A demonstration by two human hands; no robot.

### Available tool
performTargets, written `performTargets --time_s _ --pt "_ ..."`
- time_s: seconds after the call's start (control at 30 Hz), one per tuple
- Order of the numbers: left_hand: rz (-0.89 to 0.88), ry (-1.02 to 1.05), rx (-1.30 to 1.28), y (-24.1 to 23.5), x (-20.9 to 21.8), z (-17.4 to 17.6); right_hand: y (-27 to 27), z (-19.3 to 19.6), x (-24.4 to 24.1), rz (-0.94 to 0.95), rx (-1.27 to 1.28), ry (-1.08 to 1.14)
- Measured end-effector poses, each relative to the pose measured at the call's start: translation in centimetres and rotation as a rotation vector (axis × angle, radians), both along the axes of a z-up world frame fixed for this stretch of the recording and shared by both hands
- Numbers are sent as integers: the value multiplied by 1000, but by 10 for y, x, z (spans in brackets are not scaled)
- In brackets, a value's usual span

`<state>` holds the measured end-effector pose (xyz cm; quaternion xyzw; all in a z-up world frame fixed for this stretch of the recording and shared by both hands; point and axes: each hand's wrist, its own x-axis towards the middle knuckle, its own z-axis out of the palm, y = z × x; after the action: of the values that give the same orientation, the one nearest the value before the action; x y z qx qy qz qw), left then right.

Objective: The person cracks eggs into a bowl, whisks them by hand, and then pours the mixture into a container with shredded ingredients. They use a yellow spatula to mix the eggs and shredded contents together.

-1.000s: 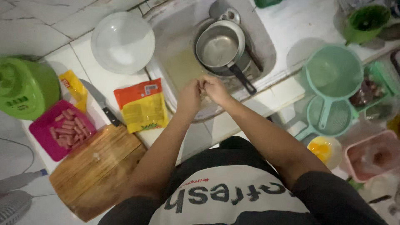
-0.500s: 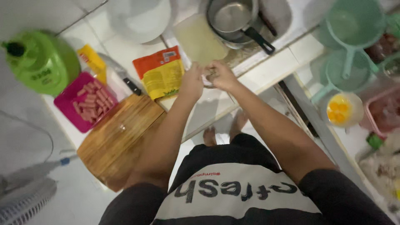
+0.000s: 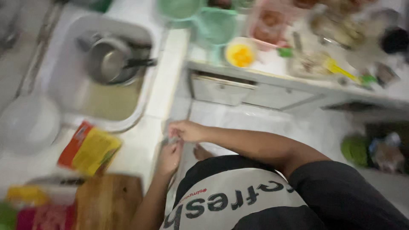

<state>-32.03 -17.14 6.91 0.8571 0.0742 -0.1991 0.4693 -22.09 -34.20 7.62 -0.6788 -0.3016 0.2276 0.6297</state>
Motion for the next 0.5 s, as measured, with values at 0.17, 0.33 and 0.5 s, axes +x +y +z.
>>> performTargets --time_s 0.17,0.33,0.5 --pt "-527 279 -450 -124 -24 -27 -162 40 -103 -250 -150 341" --pt "-1118 173 -359 -309 -108 -8 -314 41 -291 -512 -307 254" --pt "-1358 155 -389 -462 -202 30 -419 41 -456 -945 -33 327"
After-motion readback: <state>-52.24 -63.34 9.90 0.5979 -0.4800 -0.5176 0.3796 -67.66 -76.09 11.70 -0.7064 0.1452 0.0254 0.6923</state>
